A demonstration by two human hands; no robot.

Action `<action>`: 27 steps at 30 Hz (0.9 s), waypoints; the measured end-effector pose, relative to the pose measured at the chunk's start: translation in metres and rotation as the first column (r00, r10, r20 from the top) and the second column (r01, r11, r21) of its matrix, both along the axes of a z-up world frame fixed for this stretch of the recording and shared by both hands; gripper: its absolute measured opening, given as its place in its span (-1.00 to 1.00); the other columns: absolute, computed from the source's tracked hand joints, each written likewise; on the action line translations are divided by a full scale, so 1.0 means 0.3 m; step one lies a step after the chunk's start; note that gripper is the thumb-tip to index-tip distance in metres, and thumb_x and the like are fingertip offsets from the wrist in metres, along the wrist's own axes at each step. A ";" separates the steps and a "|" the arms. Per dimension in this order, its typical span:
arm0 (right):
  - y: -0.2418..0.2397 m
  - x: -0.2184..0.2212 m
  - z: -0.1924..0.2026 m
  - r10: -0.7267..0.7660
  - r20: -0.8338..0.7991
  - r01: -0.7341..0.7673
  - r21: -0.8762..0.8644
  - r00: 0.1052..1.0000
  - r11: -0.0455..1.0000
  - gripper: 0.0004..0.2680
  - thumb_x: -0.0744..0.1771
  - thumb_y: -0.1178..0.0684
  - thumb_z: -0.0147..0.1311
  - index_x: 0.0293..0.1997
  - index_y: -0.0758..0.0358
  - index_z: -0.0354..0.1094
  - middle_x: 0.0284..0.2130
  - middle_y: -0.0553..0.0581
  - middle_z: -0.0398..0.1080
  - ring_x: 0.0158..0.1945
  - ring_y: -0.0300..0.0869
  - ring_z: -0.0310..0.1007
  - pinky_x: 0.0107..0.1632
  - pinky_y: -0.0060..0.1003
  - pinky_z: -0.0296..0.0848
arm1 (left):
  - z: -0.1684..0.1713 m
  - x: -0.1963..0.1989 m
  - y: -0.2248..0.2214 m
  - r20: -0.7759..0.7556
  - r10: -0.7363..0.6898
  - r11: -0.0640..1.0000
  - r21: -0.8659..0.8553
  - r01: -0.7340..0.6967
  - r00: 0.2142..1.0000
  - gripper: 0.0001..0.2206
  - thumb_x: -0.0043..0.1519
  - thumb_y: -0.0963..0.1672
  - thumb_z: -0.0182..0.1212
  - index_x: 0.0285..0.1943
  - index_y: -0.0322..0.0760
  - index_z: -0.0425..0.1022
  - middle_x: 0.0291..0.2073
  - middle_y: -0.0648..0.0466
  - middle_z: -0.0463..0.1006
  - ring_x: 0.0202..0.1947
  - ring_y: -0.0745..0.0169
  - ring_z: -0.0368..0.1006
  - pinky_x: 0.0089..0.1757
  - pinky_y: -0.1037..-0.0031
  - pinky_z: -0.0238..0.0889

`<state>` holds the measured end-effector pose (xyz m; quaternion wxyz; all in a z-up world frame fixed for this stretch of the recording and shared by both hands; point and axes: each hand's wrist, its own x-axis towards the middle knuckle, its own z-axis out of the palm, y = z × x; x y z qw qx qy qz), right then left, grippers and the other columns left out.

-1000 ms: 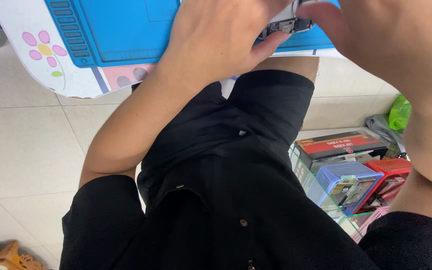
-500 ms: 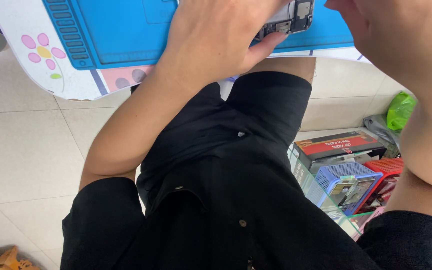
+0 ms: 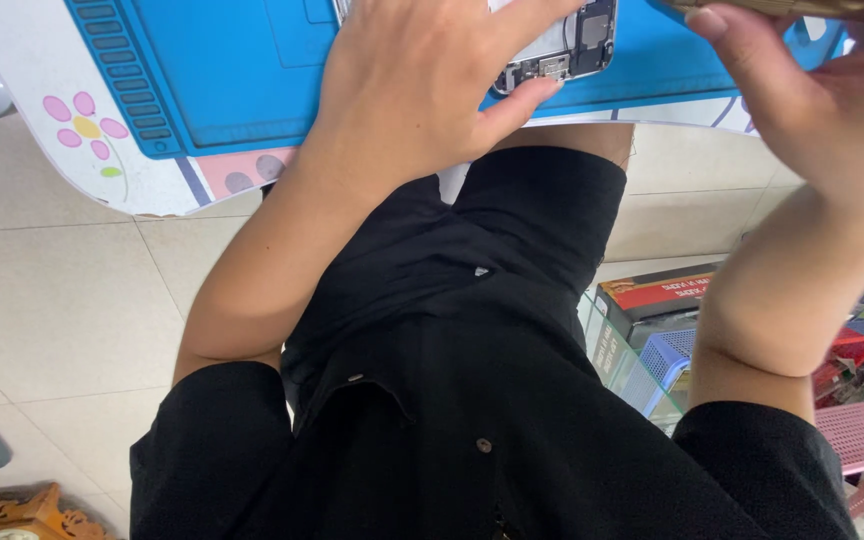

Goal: The recorder is unscrewing and disassembling components within a mobile phone housing using a precision screwdriver.

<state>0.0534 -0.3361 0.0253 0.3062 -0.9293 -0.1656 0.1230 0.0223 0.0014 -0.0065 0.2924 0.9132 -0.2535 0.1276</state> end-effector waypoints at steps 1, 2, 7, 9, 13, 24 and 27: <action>-0.001 -0.013 -0.029 0.060 0.125 -0.068 0.062 0.990 0.996 -0.85 0.48 0.17 0.12 0.16 0.33 0.28 -0.12 0.28 0.46 -0.13 -0.08 0.49 -0.10 -0.25 0.41 | 0.004 0.003 0.000 -0.041 -0.015 1.000 -0.020 0.015 0.999 -0.56 0.30 0.04 0.39 0.34 0.01 0.47 -0.11 0.10 0.56 -0.14 0.14 0.47 -0.16 0.29 0.28; -0.002 -0.024 -0.061 0.118 0.244 -0.151 0.122 0.963 0.981 -0.83 0.48 0.24 0.13 0.19 0.37 0.24 -0.06 0.37 0.45 -0.08 0.02 0.48 -0.06 -0.17 0.39 | 0.006 0.008 -0.001 -0.082 -0.031 0.999 -0.039 0.028 0.996 -0.53 0.31 0.02 0.40 0.39 0.00 0.47 -0.09 0.06 0.55 -0.12 0.11 0.46 -0.13 0.27 0.28; 0.101 -0.036 -0.148 -0.302 -0.081 0.280 0.650 0.950 0.707 -0.91 0.56 0.20 0.06 0.18 0.34 0.24 -0.29 0.25 0.45 -0.49 -0.29 0.26 -0.40 -0.42 0.19 | 0.005 0.013 0.009 -0.079 -0.058 0.998 -0.010 0.058 0.995 -0.55 0.29 -0.01 0.38 0.36 -0.01 0.43 0.08 0.07 0.49 0.10 0.12 0.42 0.02 0.21 0.24; 0.132 -0.051 -0.136 -0.367 -0.166 0.374 0.688 0.915 0.622 -0.88 0.54 0.18 -0.01 0.21 0.33 0.20 -0.34 0.21 0.38 -0.54 -0.32 0.16 -0.41 -0.44 0.10 | 0.005 0.014 0.006 -0.086 -0.062 0.998 -0.003 0.062 0.994 -0.54 0.29 -0.01 0.39 0.37 -0.01 0.43 0.13 0.08 0.46 0.14 0.11 0.39 0.05 0.18 0.21; 0.122 -0.082 -0.154 -0.238 -0.143 0.265 0.728 0.961 0.632 -0.81 0.53 0.18 0.03 0.28 0.22 0.09 -0.12 0.14 0.31 -0.38 -0.30 0.19 -0.42 -0.47 0.11 | 0.019 0.028 0.008 -0.134 -0.075 0.996 0.033 0.080 0.988 -0.53 0.29 -0.01 0.42 0.39 0.00 0.45 0.21 0.00 0.40 0.23 0.03 0.31 0.12 0.07 0.11; 0.134 -0.061 -0.190 -0.253 -0.023 0.174 0.785 0.967 0.594 -0.60 0.32 0.15 0.34 0.25 0.28 0.21 0.01 0.22 0.34 -0.30 -0.23 0.39 -0.33 -0.50 0.39 | 0.038 0.063 0.019 -0.257 -0.131 0.988 0.046 0.148 0.957 -0.47 0.16 0.00 0.43 0.37 -0.04 0.55 0.37 -0.06 0.28 0.36 -0.08 0.16 0.32 -0.13 -0.14; 0.092 -0.043 -0.227 -0.188 0.187 -0.036 0.793 0.964 0.608 -0.28 0.06 0.01 0.63 0.27 0.29 0.20 0.02 0.24 0.33 -0.25 -0.15 0.39 -0.30 -0.44 0.44 | 0.041 0.068 0.025 -0.317 -0.156 0.988 -0.032 0.154 0.935 -0.48 0.19 -0.04 0.42 0.39 -0.07 0.53 0.41 -0.06 0.26 0.39 -0.11 0.12 0.30 -0.08 -0.19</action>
